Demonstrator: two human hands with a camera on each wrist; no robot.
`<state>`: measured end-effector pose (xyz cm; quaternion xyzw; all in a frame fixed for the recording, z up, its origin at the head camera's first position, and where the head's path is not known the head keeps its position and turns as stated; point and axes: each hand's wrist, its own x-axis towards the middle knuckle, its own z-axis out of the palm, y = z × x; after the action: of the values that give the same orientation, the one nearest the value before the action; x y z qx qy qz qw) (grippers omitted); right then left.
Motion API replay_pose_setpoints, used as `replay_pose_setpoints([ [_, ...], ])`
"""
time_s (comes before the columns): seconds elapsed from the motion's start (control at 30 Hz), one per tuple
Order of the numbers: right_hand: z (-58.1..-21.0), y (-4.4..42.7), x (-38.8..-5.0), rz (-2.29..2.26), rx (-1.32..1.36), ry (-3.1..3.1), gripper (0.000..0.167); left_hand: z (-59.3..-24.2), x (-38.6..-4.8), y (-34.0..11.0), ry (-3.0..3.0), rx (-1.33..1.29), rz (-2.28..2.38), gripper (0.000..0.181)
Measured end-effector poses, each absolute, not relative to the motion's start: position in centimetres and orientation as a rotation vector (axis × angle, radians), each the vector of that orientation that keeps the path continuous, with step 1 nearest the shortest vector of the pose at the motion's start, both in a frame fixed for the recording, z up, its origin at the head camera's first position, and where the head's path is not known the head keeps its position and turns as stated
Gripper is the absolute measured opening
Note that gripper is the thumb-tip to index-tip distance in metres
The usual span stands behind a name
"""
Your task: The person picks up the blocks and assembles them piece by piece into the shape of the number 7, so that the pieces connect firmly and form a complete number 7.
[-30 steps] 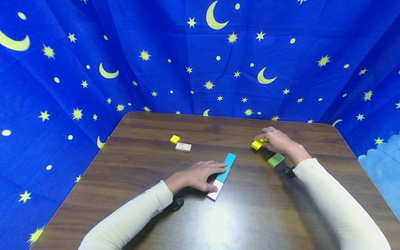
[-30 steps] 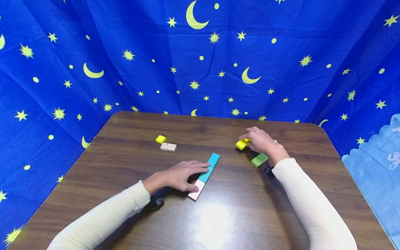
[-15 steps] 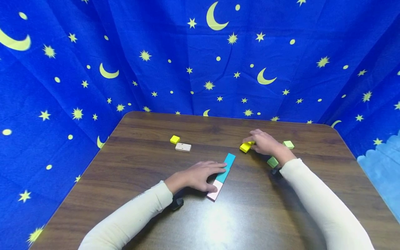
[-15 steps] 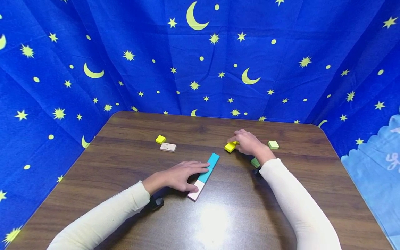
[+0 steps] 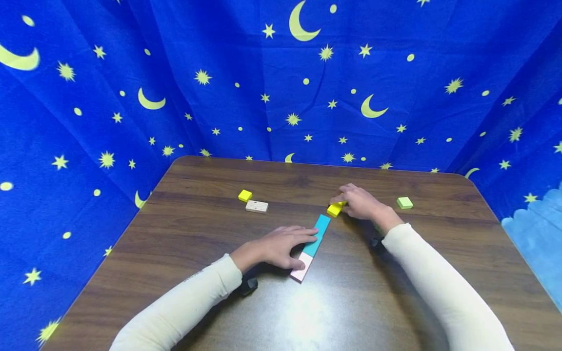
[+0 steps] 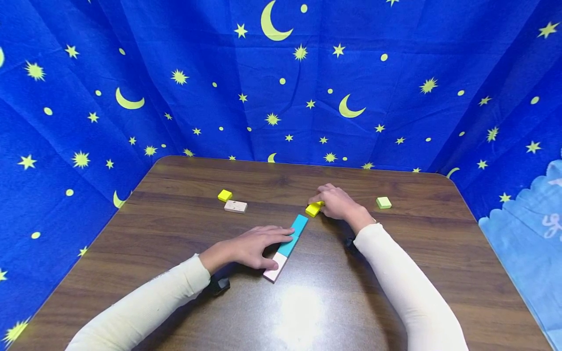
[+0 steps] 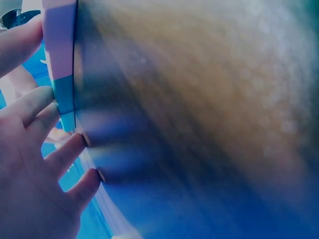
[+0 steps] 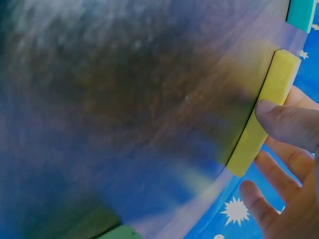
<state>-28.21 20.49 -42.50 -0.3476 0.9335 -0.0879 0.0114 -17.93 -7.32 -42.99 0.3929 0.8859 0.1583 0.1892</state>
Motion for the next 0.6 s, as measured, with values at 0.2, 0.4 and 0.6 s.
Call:
replay_pose_setpoints([
  [0.2, -42.42, 19.98, -27.76, -0.281, -1.076, 2.891, 0.038, -42.97, -17.84, -7.27, 2.486, 1.093, 0.453, 0.07],
  [0.4, -42.57, 19.76, -27.66, -0.326, -1.089, 2.885, 0.038, -43.0, -17.84, -7.26, 2.486, 1.099, 0.463, 0.07],
  [0.6, -42.77, 19.71, -27.79, -0.359, -1.128, 2.868, 0.039, -42.87, -17.86, -7.29, 2.482, 1.092, 0.466, 0.071],
])
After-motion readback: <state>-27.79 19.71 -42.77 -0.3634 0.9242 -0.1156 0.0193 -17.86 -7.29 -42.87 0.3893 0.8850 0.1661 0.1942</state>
